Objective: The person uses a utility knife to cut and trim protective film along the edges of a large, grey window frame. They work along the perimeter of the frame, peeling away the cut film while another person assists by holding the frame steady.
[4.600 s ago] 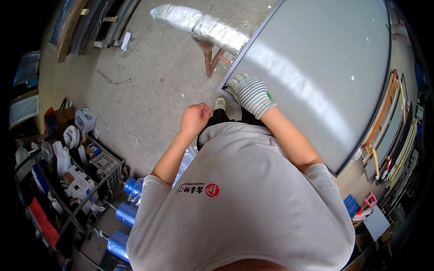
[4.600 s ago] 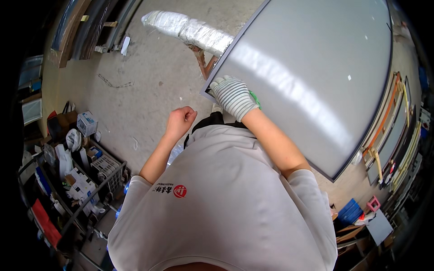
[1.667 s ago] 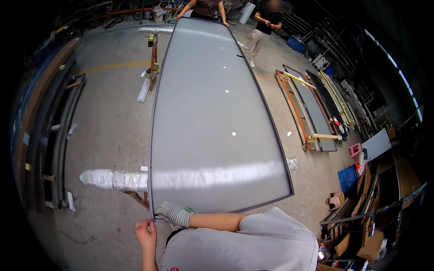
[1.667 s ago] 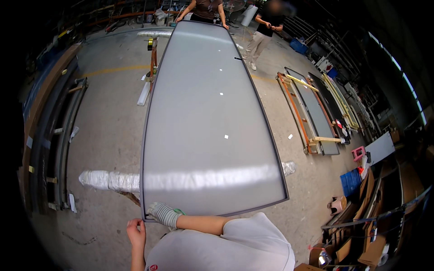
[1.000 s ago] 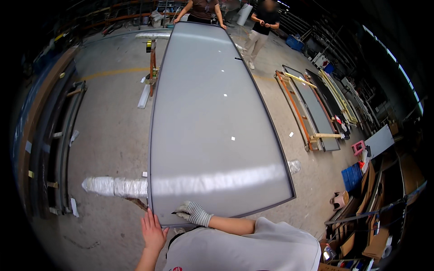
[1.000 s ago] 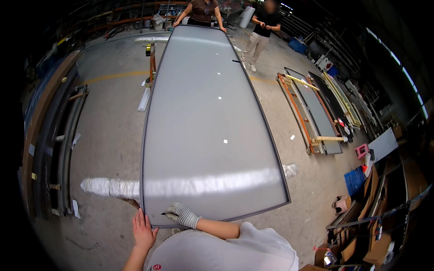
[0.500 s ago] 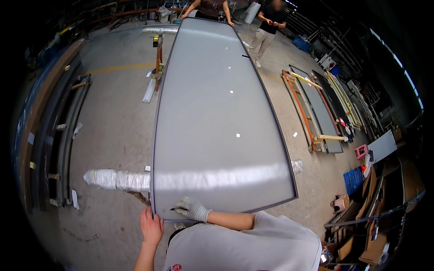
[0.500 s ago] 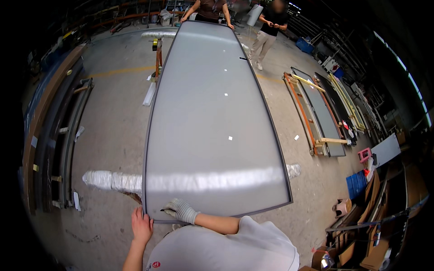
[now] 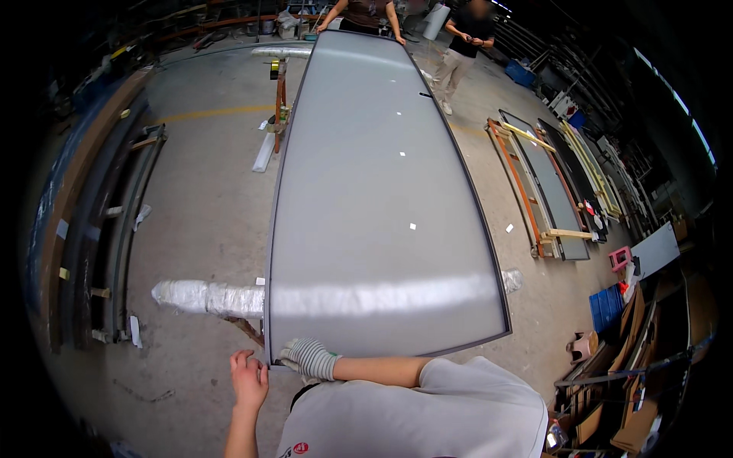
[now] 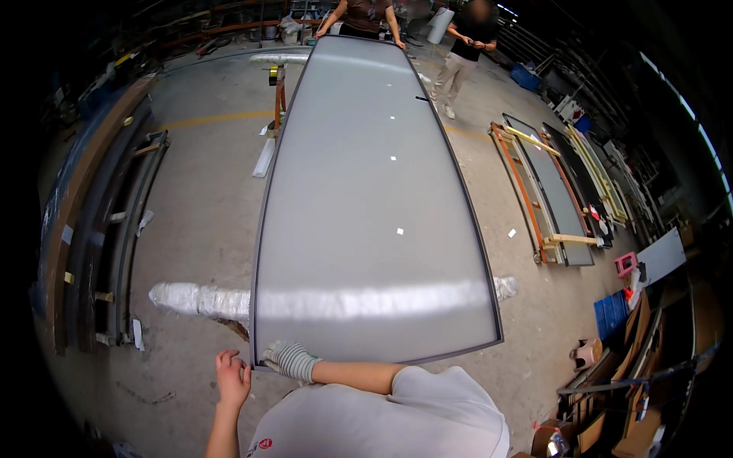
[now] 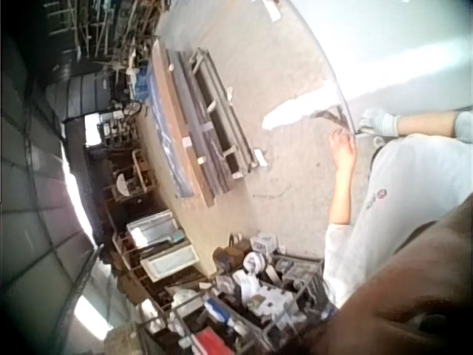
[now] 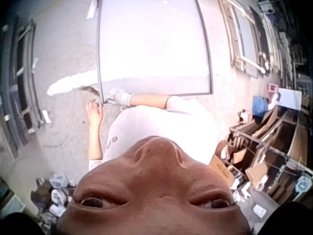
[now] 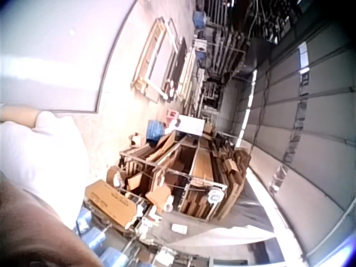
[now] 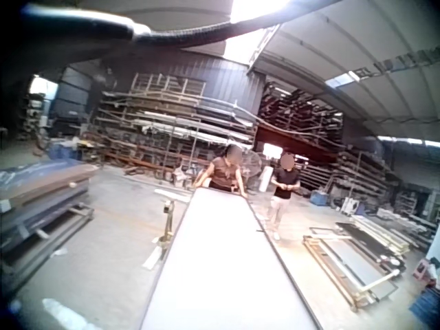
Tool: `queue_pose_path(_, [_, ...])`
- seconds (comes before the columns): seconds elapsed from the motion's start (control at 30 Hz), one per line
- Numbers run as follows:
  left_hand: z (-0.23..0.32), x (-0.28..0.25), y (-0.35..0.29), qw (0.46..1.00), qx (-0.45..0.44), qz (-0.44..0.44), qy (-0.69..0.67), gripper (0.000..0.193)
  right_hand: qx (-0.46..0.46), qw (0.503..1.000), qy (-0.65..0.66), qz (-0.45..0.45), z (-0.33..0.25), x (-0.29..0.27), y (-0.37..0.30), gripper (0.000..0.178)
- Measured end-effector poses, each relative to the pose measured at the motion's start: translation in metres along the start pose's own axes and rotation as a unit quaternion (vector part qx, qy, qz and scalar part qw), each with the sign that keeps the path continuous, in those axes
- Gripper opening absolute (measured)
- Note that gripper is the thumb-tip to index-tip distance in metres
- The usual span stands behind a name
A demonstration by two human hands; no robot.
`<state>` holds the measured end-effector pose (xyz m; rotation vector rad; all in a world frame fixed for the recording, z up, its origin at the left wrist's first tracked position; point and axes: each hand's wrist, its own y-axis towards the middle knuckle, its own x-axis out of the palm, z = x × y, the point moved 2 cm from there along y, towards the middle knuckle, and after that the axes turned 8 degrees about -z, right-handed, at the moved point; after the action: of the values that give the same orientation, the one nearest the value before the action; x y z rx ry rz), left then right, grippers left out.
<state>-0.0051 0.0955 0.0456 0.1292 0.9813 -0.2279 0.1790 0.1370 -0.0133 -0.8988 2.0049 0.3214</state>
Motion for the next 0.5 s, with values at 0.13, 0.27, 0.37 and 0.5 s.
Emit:
queue_pose_path(0.13, [-0.001,-0.003,-0.014,0.999,-0.024,0.029,-0.02,0.01,0.015,0.999,0.038,-0.029,-0.007,-0.009,0.006,0.021])
queue_pose_path(0.27, [-0.002,-0.001,-0.024,0.998,-0.032,0.037,-0.033,0.009,0.109,0.975,0.145,-0.131,-0.003,-0.013,0.013,0.024])
queue_pose_path(0.37, [-0.005,0.002,-0.029,0.996,-0.032,0.075,-0.043,0.008,0.082,0.92,0.366,-0.115,0.007,-0.013,0.014,0.025])
queue_pose_path(0.5, [-0.009,0.0,-0.034,0.991,-0.033,0.112,-0.062,0.007,0.076,0.984,0.156,-0.05,0.005,-0.024,0.006,0.027])
